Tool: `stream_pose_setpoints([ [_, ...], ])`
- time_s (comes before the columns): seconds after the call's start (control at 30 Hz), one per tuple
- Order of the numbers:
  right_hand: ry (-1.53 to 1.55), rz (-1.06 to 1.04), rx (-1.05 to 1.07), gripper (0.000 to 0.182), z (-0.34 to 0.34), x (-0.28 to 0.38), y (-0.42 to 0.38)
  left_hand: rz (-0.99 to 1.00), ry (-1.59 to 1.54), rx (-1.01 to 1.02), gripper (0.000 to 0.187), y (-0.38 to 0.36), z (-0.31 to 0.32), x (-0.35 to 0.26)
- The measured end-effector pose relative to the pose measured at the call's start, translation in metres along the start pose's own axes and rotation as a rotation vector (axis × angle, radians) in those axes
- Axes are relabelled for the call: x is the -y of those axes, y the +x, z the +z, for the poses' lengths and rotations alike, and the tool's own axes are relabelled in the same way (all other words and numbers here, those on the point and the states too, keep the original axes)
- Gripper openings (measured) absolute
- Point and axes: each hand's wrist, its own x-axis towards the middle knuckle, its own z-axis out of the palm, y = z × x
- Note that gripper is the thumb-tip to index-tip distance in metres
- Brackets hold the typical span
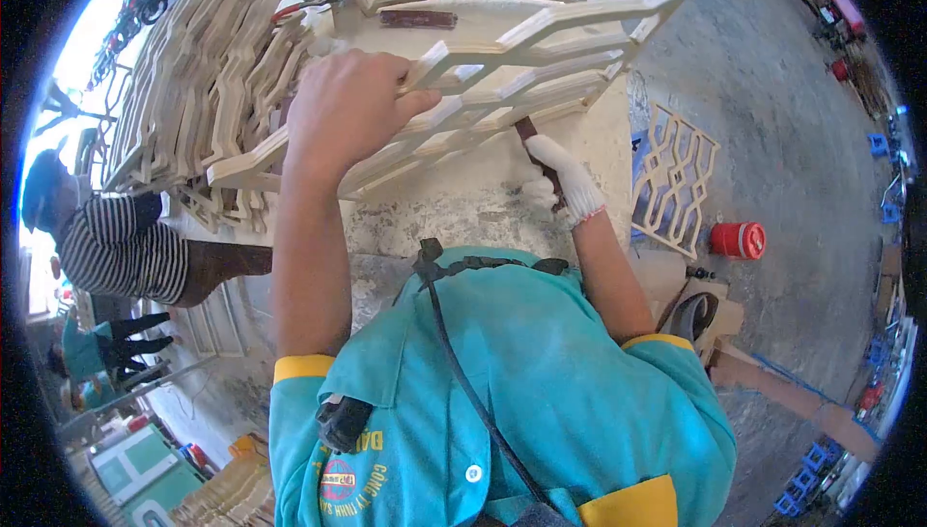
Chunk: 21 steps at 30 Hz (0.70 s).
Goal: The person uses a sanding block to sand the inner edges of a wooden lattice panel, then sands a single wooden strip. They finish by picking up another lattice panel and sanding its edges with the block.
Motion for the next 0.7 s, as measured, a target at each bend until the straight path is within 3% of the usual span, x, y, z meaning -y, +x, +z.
stream_pose_setpoints([
  [0.03,0.165,0.094,0.096,0.040,0.003,0.003,-0.003,0.002,-0.012,-0.013,0.042,-0.001,0.002,0.001],
  [0.1,0.328,-0.022,0.174,0.036,0.020,-0.009,-0.016,-0.003,-0.031,-0.045,0.042,-0.004,0.005,0.002],
  [0.2,-0.124,-0.244,-0.308,0.037,0.012,-0.023,0.004,-0.031,0.000,-0.010,0.040,-0.007,-0.004,-0.005],
  [0.23,-0.067,-0.210,-0.146,0.041,0.009,-0.026,0.008,-0.008,-0.008,-0.005,0.039,-0.006,-0.002,-0.003],
  [0.33,-0.142,-0.221,-0.184,0.043,0.011,-0.025,-0.001,-0.042,-0.035,0.032,0.038,-0.007,-0.008,-0.006],
  [0.37,-0.189,-0.196,-0.199,0.047,0.042,-0.013,-0.025,-0.047,-0.037,0.027,0.038,-0.007,-0.007,-0.006],
  [0.43,-0.243,-0.292,-0.205,0.051,-0.009,-0.026,0.005,-0.047,-0.066,0.001,0.039,-0.006,-0.006,-0.005],
  [0.5,-0.315,-0.348,-0.254,0.055,-0.017,-0.022,0.017,-0.034,-0.077,-0.020,0.040,-0.005,-0.003,-0.003],
  [0.67,-0.322,-0.417,-0.314,0.056,0.053,0.009,0.000,-0.066,-0.092,0.073,0.032,-0.003,-0.008,-0.003],
  [0.7,-0.302,-0.421,-0.279,0.055,0.065,0.006,-0.003,-0.011,-0.136,-0.014,0.031,-0.005,-0.004,0.000],
])
